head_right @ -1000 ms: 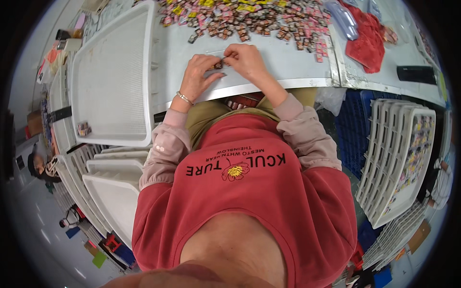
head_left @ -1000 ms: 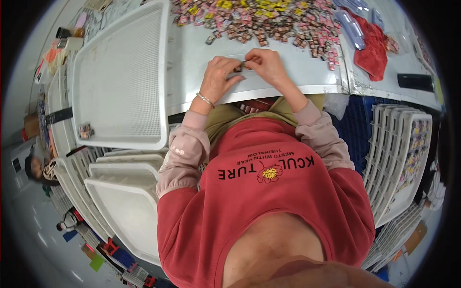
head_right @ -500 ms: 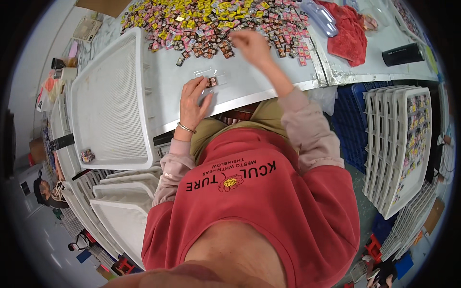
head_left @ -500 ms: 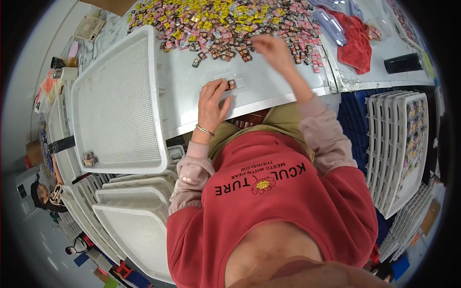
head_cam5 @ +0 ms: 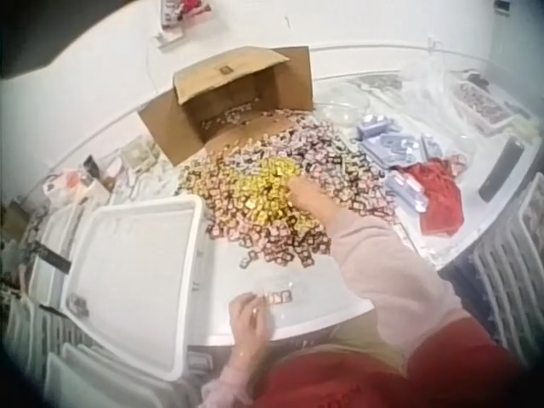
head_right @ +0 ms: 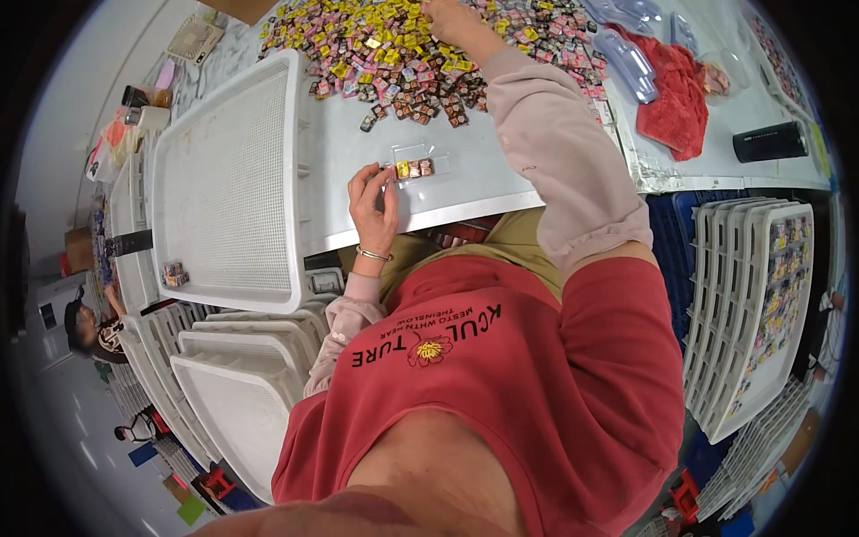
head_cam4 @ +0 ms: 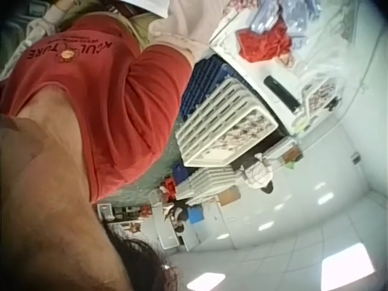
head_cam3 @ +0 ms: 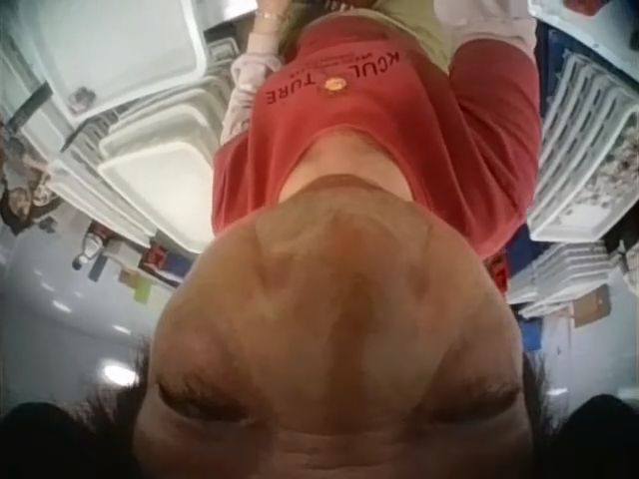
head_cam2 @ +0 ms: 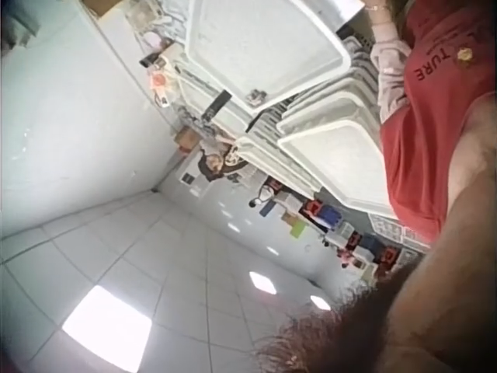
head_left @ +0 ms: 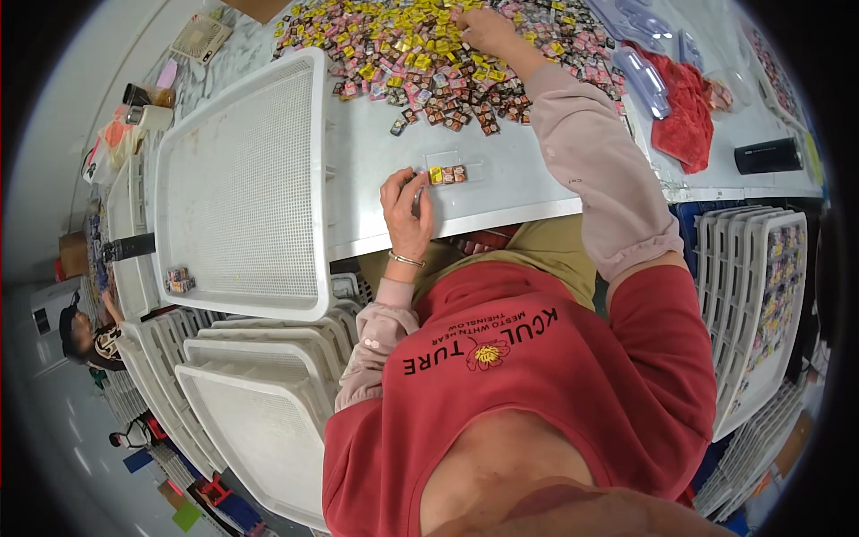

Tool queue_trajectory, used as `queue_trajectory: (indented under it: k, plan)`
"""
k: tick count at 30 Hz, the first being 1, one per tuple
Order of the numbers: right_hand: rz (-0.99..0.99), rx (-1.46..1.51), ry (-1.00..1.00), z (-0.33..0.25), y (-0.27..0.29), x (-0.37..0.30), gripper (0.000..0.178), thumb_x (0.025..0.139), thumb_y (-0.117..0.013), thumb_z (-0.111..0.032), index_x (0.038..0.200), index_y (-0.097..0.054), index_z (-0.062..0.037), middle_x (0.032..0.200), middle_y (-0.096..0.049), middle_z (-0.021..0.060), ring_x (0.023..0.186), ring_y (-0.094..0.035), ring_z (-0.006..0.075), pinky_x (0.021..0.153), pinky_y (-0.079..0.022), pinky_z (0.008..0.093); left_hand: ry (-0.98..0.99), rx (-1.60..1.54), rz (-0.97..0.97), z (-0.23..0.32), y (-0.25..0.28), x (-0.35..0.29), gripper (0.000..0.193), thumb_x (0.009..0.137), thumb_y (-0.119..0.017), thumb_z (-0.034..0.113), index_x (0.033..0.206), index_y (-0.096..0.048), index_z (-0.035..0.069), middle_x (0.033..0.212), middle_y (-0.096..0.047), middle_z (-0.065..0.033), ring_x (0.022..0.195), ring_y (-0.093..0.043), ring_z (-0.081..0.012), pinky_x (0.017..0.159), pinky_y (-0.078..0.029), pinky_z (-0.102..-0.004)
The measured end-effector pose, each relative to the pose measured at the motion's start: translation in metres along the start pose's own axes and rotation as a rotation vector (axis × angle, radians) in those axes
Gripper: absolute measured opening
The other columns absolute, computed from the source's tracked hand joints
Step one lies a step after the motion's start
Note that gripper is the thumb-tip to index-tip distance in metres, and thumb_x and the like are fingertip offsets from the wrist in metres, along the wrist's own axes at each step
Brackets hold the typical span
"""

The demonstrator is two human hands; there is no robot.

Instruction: Picking and sorting small colorful toy figurines from a large pile into a plastic tray.

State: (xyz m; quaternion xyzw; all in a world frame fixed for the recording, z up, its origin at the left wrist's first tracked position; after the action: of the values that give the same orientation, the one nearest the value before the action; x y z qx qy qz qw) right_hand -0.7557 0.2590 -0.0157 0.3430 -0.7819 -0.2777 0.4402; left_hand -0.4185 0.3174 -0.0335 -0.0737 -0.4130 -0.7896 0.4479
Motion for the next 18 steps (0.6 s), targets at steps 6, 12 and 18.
queue_trajectory:
  k: [6, 12, 18]
  plan:
    - [-0.233, 0.434, -0.756, 0.029, -0.003, -0.006, 0.017, 0.079, -0.057, -0.018, 0.083, -0.063, -0.0022, 0.077, -0.062, 0.0173, 0.072, -0.061, 0.0330, 0.064, -0.048, 0.0416, 0.130, -0.123, 0.059, -0.011, 0.008, 0.001, 0.019, 0.079, -0.056, -0.001, 0.096, -0.063, 0.001, 0.104, -0.056, -0.0129, 0.091, -0.056, -0.0225, 0.077, -0.046, -0.0289]
    - [-0.439, 0.315, 0.086, -0.062, 0.022, -0.053, 0.018, 0.079, -0.060, -0.007, 0.096, -0.064, -0.0050, 0.077, -0.063, 0.0035, 0.068, -0.059, 0.0119, 0.063, -0.048, 0.0263, 0.230, -0.280, 0.093, -0.028, 0.013, -0.001, 0.024, 0.076, -0.060, -0.001, 0.099, -0.062, 0.001, 0.107, -0.055, -0.0122, 0.098, -0.054, -0.0243, 0.083, -0.043, -0.0305]
    - [-0.783, 0.616, -0.005, -0.107, -0.002, -0.133, 0.015, 0.076, -0.062, -0.010, 0.087, -0.063, -0.0005, 0.071, -0.062, 0.0053, 0.061, -0.058, 0.0108, 0.058, -0.047, 0.0251, -0.153, -0.025, -0.100, 0.023, -0.007, 0.020, 0.030, 0.067, -0.066, 0.007, 0.097, -0.061, 0.006, 0.104, -0.057, -0.0089, 0.099, -0.050, -0.0278, 0.085, -0.039, -0.0367]
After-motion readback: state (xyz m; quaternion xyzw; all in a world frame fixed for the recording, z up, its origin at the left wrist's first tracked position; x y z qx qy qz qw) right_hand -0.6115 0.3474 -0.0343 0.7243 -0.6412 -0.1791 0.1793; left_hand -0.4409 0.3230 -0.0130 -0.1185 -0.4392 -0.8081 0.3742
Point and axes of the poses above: each hand's wrist, its own x-axis towards the middle knuckle, its own y-axis out of the back of the hand, z = x × y, the point moved 6 cm from there along x, towards the middle knuckle
